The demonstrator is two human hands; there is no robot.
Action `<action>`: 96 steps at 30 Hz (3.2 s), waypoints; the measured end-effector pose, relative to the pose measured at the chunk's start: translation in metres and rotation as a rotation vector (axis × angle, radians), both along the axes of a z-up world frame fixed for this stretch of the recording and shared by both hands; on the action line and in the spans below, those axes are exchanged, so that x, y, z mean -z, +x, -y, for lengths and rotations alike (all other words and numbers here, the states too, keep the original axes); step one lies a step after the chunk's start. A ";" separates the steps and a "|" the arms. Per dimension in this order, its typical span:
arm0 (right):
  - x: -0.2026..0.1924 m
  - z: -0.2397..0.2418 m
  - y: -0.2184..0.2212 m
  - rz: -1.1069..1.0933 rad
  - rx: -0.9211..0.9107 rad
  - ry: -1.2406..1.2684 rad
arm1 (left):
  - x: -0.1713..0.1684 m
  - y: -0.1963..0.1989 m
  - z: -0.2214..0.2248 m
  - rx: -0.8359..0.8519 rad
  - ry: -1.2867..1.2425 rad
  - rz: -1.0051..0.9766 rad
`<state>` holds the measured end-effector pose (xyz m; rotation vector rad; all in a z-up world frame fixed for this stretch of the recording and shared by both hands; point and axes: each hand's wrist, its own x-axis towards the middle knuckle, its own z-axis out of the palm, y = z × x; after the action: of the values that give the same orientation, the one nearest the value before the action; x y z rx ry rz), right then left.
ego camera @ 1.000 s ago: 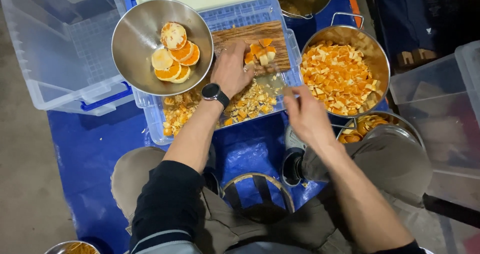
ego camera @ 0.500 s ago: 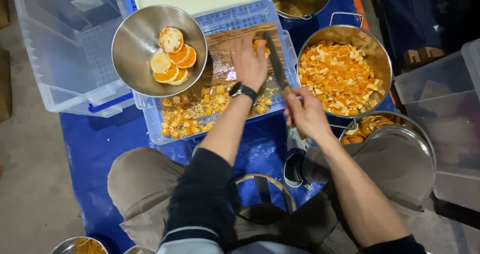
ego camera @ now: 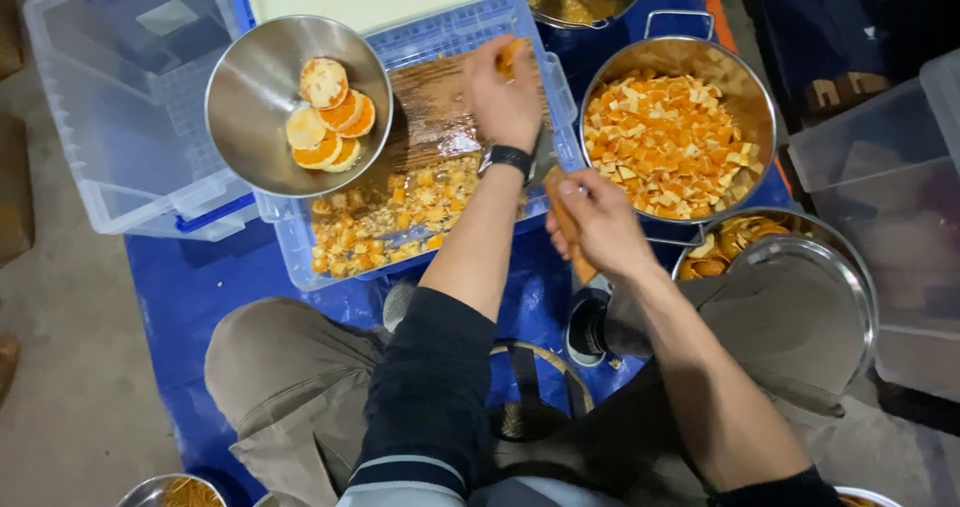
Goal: Slicing oranges on a wooden cutting board and transferring the slices into a metal bowl.
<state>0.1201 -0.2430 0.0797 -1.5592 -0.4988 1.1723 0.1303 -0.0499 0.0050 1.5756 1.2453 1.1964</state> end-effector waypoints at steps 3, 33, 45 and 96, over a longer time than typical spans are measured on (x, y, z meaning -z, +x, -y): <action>-0.025 0.023 0.018 0.105 0.122 -0.063 | -0.013 0.044 0.022 0.061 0.047 0.072; 0.026 0.031 0.032 0.107 -0.063 0.017 | 0.015 -0.037 -0.014 0.080 -0.007 -0.325; -0.062 0.099 0.108 0.616 0.303 -0.474 | -0.057 0.043 0.080 0.617 0.037 -0.275; -0.052 -0.003 0.008 0.629 -0.244 -0.292 | -0.061 -0.228 -0.139 0.206 -0.098 -0.727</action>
<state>0.1278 -0.2398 0.1320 -2.1778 -0.9850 0.9413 -0.0976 0.0887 0.0656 2.0884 1.4959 0.4167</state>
